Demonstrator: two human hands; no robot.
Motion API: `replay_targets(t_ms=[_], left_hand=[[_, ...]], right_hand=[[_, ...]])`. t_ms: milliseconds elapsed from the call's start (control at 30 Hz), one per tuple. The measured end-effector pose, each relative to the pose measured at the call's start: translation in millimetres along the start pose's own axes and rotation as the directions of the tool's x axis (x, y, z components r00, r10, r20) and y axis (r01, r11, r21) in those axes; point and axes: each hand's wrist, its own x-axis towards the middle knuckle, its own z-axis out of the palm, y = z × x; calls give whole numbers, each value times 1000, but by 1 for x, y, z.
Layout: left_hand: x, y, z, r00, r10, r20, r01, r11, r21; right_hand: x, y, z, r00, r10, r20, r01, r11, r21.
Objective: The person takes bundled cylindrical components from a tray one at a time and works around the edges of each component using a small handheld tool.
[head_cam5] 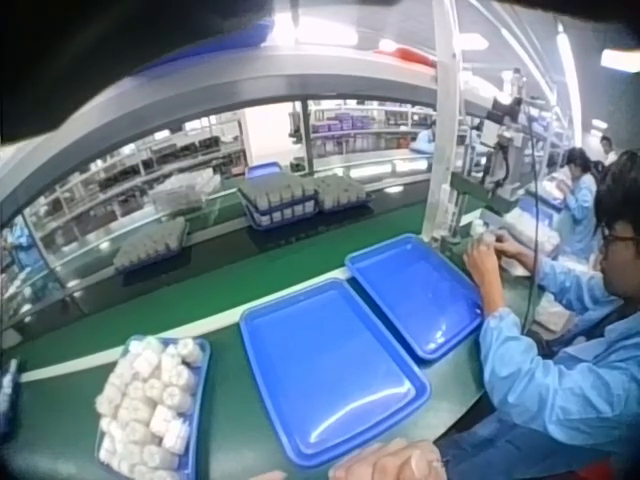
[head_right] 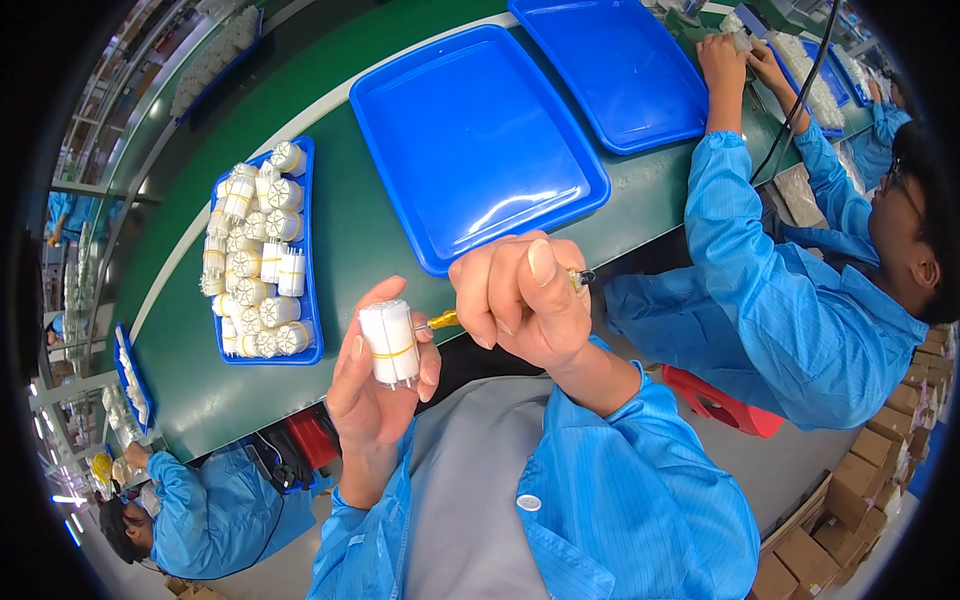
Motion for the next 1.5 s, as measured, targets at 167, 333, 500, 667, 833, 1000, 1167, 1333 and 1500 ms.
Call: replay_targets(t_ms=[167, 333, 500, 667, 833, 1000, 1167, 1333, 1500], left_hand=[[-1, -1, -5, 999, 17, 30, -19, 998, 57], [-2, -1, -3, 999, 50, 0, -50, 990, 132], [-3, -1, 0, 997, 81, -7, -78, 982, 171], [-3, 0, -4, 997, 83, 5, -83, 980, 182], [-2, -3, 0, 989, 151, -5, -148, 975, 165], [-1, -4, -8, 991, 137, 0, -136, 979, 151], [0, -4, -7, 995, 100, -13, -99, 991, 91], [2, -3, -8, 997, 82, -7, -81, 995, 50], [2, -3, -7, 996, 87, -29, -86, 996, 33]], right_hand=[[2, 2, 2, 1000, -8, 6, 8, 998, -58], [1, 2, 2, 1000, -11, -1, 11, 998, -65], [0, 3, 2, 1000, -14, -10, 14, 998, -55], [0, 5, 2, 1000, -13, -5, 13, 999, -48], [-1, 7, -1, 1000, -17, -4, 17, 998, -53], [-3, 10, -4, 1000, -15, -3, 15, 998, -53], [-5, 12, -8, 1000, -18, -12, 17, 998, -63], [-7, 12, -12, 999, -7, -32, 6, 998, -55], [-8, 13, -13, 999, 11, -42, -13, 999, -40]])
